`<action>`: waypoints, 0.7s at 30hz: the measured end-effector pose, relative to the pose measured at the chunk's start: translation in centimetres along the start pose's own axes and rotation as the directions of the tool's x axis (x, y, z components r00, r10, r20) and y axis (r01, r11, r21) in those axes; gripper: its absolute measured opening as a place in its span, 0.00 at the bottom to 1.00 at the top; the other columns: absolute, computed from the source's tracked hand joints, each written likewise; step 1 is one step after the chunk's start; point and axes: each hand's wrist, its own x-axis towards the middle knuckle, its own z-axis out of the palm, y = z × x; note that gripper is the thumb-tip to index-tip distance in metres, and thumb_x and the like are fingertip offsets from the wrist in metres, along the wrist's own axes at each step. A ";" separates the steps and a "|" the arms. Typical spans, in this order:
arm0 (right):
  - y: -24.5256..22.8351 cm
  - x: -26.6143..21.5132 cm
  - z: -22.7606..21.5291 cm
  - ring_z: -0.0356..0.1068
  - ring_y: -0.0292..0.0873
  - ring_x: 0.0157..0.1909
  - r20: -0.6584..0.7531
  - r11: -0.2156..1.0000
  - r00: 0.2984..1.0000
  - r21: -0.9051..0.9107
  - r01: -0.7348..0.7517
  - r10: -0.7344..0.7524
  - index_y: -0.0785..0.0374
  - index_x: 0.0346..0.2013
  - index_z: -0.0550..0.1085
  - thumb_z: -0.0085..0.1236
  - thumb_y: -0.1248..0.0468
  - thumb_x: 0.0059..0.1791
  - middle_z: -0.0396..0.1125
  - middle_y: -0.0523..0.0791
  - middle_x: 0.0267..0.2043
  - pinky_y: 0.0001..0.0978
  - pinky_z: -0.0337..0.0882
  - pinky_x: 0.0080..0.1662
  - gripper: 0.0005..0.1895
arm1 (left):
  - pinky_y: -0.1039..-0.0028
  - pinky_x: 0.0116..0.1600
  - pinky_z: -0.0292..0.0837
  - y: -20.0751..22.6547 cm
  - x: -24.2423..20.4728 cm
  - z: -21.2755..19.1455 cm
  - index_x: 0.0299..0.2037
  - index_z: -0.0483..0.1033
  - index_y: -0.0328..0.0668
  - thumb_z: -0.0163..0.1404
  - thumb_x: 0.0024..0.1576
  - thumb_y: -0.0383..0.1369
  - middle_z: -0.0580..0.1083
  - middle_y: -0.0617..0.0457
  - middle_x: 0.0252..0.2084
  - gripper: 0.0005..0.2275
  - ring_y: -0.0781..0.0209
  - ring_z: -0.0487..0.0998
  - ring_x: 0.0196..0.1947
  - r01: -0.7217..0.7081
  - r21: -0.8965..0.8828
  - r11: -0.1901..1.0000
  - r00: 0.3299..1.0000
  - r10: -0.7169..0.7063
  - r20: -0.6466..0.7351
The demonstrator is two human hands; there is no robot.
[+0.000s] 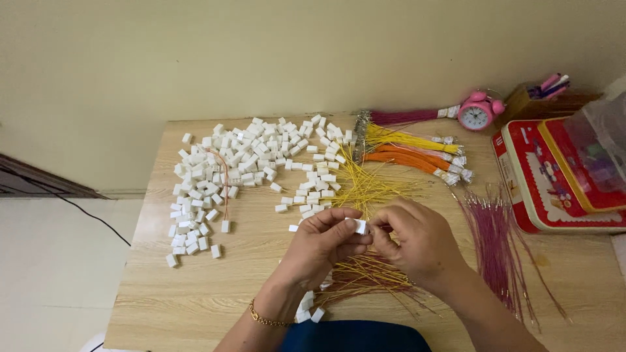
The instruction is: Manually insert colored wires into white plastic connectors to create wire harnesses.
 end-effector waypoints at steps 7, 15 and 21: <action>0.1 0.1 0.4 0.66 0.35 0.27 -0.039 0.999 0.998 0.000 0.045 -0.045 0.59 0.29 0.74 0.63 0.68 0.41 0.70 0.39 0.29 0.28 0.66 0.28 0.05 | 0.71 0.43 0.84 0.5 -0.4 0.5 0.49 0.77 0.29 0.53 0.59 0.21 0.79 0.40 0.36 0.09 0.51 0.84 0.38 0.048 0.007 0.999 0.999 -0.048 -0.015; 2.6 -1.4 2.3 0.71 0.40 0.42 0.342 0.958 0.927 0.180 -0.223 0.152 0.57 0.53 0.73 0.54 0.47 0.49 0.71 0.42 0.40 0.35 0.72 0.43 0.24 | 0.74 0.42 0.81 1.6 -2.3 -0.4 0.48 0.81 0.31 0.55 0.57 0.22 0.79 0.44 0.35 0.10 0.60 0.80 0.34 -0.074 0.440 0.895 0.995 0.094 -0.025; 8.4 -6.9 7.0 0.82 0.33 0.50 0.602 0.740 0.602 0.030 -0.672 0.524 0.48 0.49 0.79 0.46 0.58 0.54 0.81 0.37 0.51 0.26 0.85 0.51 0.14 | 0.79 0.36 0.67 0.3 -3.4 -5.3 0.45 0.86 0.49 0.57 0.57 0.37 0.74 0.58 0.34 0.09 0.68 0.68 0.32 0.072 0.932 0.355 0.947 0.270 -0.176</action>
